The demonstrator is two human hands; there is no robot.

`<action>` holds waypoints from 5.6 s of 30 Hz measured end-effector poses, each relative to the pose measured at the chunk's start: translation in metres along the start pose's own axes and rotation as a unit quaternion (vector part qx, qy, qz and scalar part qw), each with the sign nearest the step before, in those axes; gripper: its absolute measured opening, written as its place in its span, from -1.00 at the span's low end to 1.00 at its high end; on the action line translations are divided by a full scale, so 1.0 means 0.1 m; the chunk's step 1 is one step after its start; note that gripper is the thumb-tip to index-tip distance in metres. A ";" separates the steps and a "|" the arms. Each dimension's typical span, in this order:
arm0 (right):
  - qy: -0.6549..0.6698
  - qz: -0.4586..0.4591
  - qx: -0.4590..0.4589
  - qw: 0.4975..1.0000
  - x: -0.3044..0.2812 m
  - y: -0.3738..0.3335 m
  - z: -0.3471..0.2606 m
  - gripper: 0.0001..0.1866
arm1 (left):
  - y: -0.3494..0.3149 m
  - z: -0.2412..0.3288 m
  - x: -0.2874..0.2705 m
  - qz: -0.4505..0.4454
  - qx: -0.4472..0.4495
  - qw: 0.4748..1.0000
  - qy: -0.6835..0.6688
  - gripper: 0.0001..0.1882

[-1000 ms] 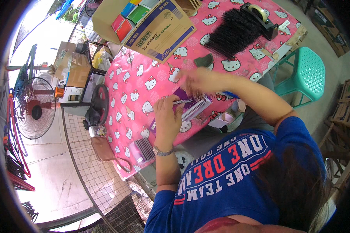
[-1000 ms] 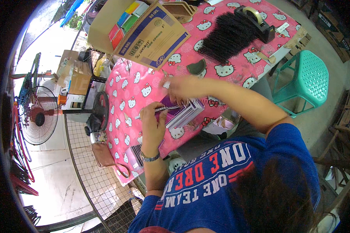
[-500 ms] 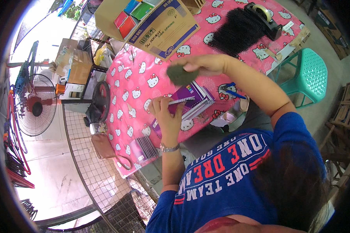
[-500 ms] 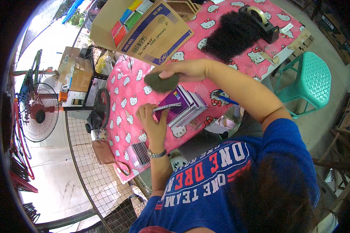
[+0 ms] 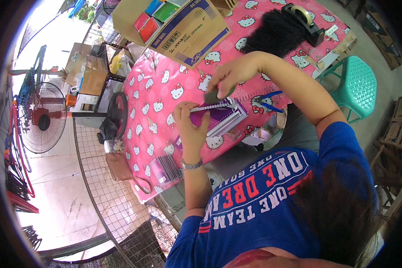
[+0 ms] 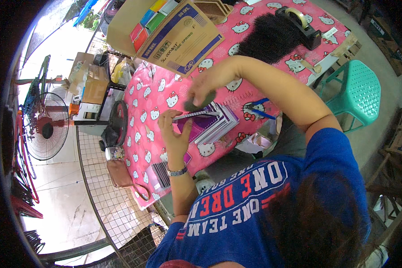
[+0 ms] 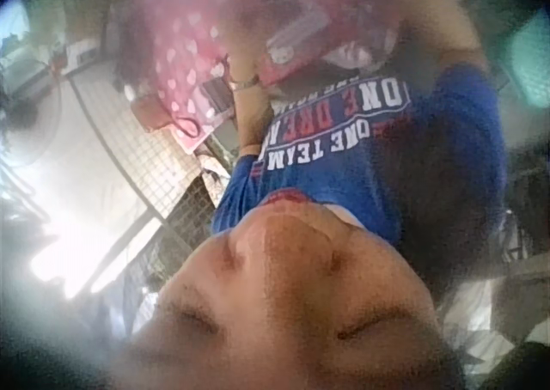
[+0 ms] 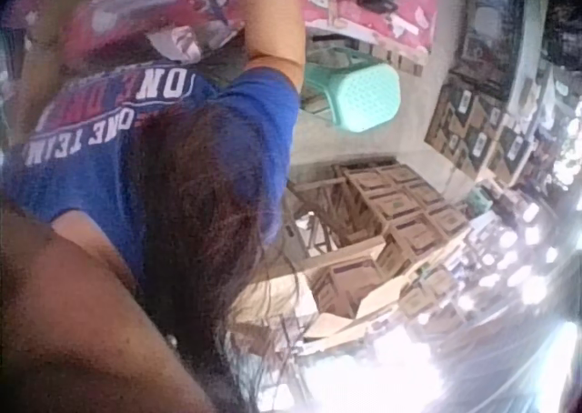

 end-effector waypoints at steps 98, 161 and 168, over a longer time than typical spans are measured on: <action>-0.572 0.462 0.161 0.658 -0.58 -0.79 1.47 -0.79 | -0.37 -1.55 0.05 -0.009 -0.206 0.972 0.109 -0.77; -0.591 0.355 0.101 0.717 -0.27 -0.36 1.59 -0.45 | -0.23 0.20 0.08 -0.086 0.070 0.987 0.121 -0.80; -0.507 0.334 0.084 0.791 -0.25 -0.19 1.25 -0.42 | -0.22 0.10 -0.01 -0.008 0.018 0.982 0.189 -0.74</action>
Point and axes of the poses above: each hand's wrist, its own y-axis towards the middle knuckle, its own x-axis out of the palm, z = x × y, the point moved 2 cm from there along y, towards the middle knuckle, and after that the axes turned 10 degrees about -x, right-handed, at the moved point
